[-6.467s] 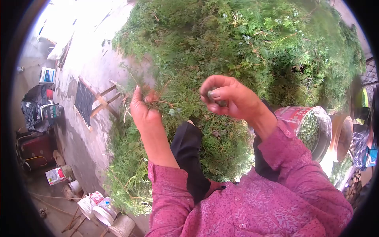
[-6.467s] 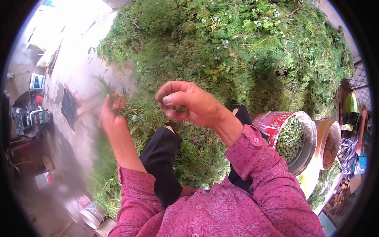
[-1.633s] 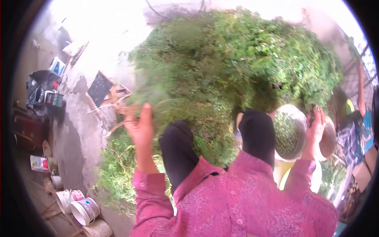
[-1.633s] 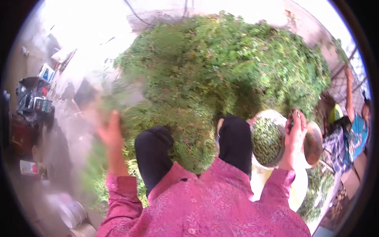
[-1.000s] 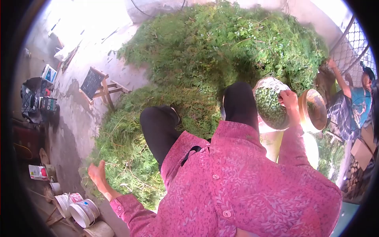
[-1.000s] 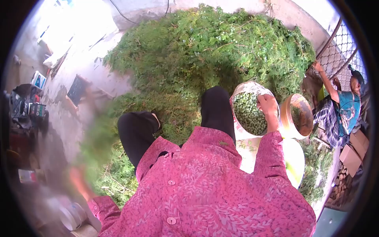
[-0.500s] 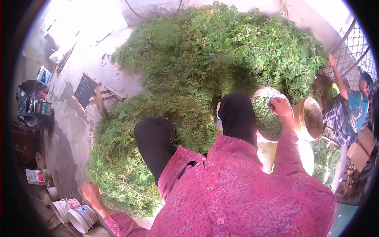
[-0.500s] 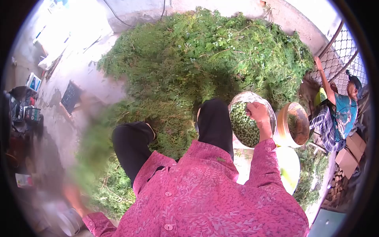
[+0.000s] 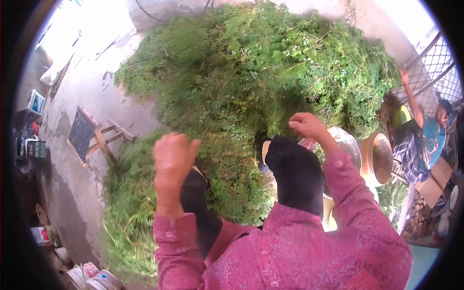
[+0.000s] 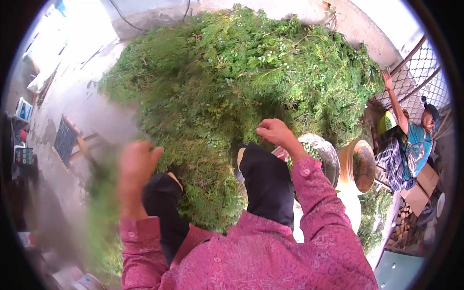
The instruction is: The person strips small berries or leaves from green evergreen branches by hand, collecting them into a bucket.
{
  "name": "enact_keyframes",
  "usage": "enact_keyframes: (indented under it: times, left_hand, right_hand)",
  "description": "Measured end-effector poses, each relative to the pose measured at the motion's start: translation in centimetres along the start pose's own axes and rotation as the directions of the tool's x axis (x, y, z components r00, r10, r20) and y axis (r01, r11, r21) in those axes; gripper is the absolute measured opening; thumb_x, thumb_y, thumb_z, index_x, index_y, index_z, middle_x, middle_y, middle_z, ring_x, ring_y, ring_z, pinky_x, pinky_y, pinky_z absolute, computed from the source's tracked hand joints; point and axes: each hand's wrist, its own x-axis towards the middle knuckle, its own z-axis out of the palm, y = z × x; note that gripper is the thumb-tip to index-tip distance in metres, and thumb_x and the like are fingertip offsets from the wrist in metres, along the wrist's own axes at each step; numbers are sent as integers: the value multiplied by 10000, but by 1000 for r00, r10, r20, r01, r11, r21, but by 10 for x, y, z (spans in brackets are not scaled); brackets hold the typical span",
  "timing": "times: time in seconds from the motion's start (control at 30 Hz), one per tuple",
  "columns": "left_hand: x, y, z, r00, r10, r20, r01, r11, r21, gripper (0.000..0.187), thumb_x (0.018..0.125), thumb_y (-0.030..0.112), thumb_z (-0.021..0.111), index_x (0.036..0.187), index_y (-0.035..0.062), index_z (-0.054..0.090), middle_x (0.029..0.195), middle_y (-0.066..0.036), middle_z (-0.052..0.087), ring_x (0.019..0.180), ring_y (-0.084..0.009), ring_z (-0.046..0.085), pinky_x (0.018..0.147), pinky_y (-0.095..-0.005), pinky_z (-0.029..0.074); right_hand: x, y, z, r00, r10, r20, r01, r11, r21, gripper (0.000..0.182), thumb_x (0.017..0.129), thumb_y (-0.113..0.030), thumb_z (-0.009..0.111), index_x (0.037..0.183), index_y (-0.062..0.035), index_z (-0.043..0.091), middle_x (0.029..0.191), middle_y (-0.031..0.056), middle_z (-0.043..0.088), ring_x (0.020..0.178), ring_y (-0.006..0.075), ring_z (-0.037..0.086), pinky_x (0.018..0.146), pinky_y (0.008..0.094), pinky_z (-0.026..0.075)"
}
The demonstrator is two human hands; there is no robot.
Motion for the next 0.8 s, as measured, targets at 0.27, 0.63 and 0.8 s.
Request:
enact_keyframes:
  times: [0.27,0.63,0.8]
  left_hand:
    - [66,19,76,791,80,607,-45,996,-73,250,703,239,654,813,21,598,809,-157,597,790,-293,580,714,-396,456]
    - [112,7,84,868,307,391,-220,943,-250,218,714,200,644,808,39,531,774,-130,569,782,-296,564,696,-390,420]
    - [121,4,77,859,368,355,-223,895,-387,258,703,212,657,826,17,541,790,-150,568,799,-313,560,697,-404,438]
  right_hand:
    - [196,51,49,935,343,-90,-300,901,313,557,759,-162,582,1246,22,384,674,97,581,455,132,519,370,246,363]
    - [304,84,68,865,467,-181,-459,884,89,307,780,-125,587,1037,4,481,579,42,512,468,128,501,372,235,346]
    - [268,28,48,860,508,-44,-393,715,579,90,767,-106,601,817,-40,567,653,48,569,535,142,561,463,274,459]
